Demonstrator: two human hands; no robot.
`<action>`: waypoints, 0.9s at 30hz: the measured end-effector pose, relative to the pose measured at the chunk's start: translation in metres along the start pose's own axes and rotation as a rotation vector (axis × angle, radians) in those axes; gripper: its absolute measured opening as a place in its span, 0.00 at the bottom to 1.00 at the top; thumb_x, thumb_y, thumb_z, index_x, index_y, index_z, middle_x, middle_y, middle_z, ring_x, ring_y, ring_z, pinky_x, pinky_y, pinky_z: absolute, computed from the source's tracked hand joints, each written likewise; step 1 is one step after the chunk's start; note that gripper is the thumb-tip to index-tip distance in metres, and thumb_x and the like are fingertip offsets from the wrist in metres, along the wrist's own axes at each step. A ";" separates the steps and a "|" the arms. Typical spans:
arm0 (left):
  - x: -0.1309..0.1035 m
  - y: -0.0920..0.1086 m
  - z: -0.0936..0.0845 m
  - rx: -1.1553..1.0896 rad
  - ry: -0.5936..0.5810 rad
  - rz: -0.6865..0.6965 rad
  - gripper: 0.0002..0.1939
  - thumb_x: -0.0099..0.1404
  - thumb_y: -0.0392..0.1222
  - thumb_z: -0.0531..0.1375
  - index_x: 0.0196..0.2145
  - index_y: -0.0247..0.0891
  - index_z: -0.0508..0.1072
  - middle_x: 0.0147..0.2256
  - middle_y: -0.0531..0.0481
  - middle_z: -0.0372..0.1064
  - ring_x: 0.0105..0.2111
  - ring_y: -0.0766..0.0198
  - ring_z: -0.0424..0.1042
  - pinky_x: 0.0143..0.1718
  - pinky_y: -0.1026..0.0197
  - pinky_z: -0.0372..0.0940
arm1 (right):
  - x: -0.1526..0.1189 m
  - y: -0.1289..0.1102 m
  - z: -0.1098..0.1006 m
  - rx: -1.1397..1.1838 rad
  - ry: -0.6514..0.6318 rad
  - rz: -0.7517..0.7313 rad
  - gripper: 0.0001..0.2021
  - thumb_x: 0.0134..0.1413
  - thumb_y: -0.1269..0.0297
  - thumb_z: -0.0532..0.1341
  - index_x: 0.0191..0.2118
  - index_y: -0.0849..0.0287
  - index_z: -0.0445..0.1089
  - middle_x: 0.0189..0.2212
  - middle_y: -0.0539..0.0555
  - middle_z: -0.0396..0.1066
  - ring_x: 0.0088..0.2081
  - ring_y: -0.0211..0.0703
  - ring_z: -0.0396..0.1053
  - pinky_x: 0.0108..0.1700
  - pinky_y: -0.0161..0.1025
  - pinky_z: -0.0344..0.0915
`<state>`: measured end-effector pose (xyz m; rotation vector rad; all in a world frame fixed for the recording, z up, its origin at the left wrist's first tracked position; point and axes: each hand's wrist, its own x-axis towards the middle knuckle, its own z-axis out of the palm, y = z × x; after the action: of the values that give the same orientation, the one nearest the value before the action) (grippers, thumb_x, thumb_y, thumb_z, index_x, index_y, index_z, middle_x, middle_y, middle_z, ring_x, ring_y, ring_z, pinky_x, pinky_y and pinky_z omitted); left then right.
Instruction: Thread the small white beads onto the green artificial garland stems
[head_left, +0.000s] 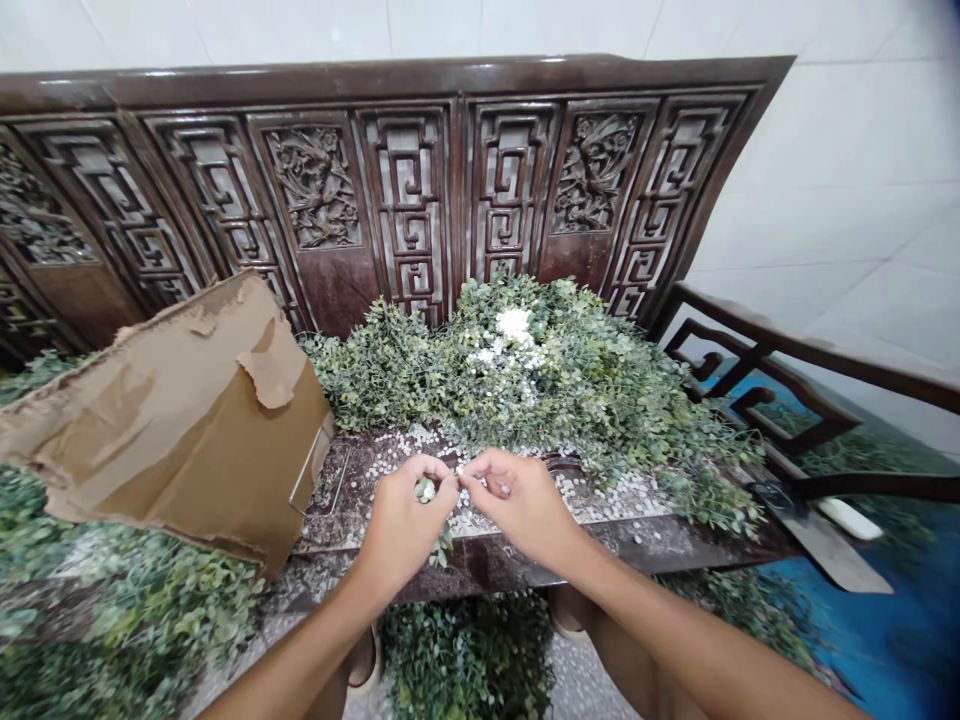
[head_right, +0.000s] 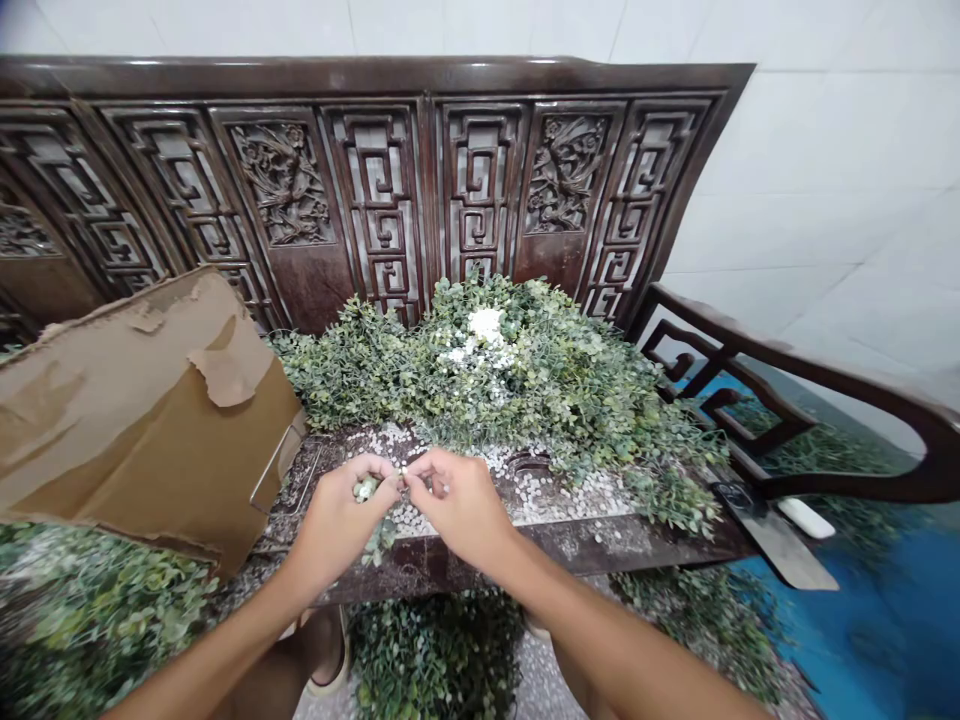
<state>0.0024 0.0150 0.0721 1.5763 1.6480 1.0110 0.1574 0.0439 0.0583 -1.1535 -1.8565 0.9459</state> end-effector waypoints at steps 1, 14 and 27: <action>0.000 0.000 0.000 -0.002 0.001 0.004 0.07 0.57 0.40 0.55 0.26 0.38 0.72 0.27 0.54 0.72 0.30 0.62 0.69 0.33 0.63 0.62 | -0.001 -0.001 0.000 -0.002 0.002 0.000 0.06 0.52 0.67 0.59 0.30 0.59 0.74 0.17 0.44 0.58 0.21 0.34 0.54 0.26 0.32 0.52; 0.000 0.001 0.004 -0.012 -0.030 -0.002 0.07 0.56 0.39 0.54 0.26 0.38 0.71 0.27 0.54 0.71 0.31 0.62 0.69 0.34 0.62 0.62 | -0.004 0.000 -0.005 -0.132 0.015 -0.211 0.07 0.51 0.73 0.57 0.29 0.59 0.72 0.17 0.43 0.56 0.20 0.32 0.53 0.26 0.31 0.52; -0.002 -0.001 0.011 -0.022 -0.023 0.032 0.06 0.57 0.37 0.54 0.25 0.39 0.68 0.26 0.55 0.68 0.30 0.63 0.68 0.36 0.62 0.62 | -0.007 0.004 -0.007 -0.198 -0.033 -0.346 0.07 0.54 0.76 0.56 0.32 0.60 0.70 0.23 0.48 0.64 0.25 0.36 0.60 0.30 0.33 0.56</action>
<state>0.0112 0.0140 0.0657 1.5987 1.5952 1.0202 0.1672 0.0401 0.0564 -0.8891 -2.1265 0.6001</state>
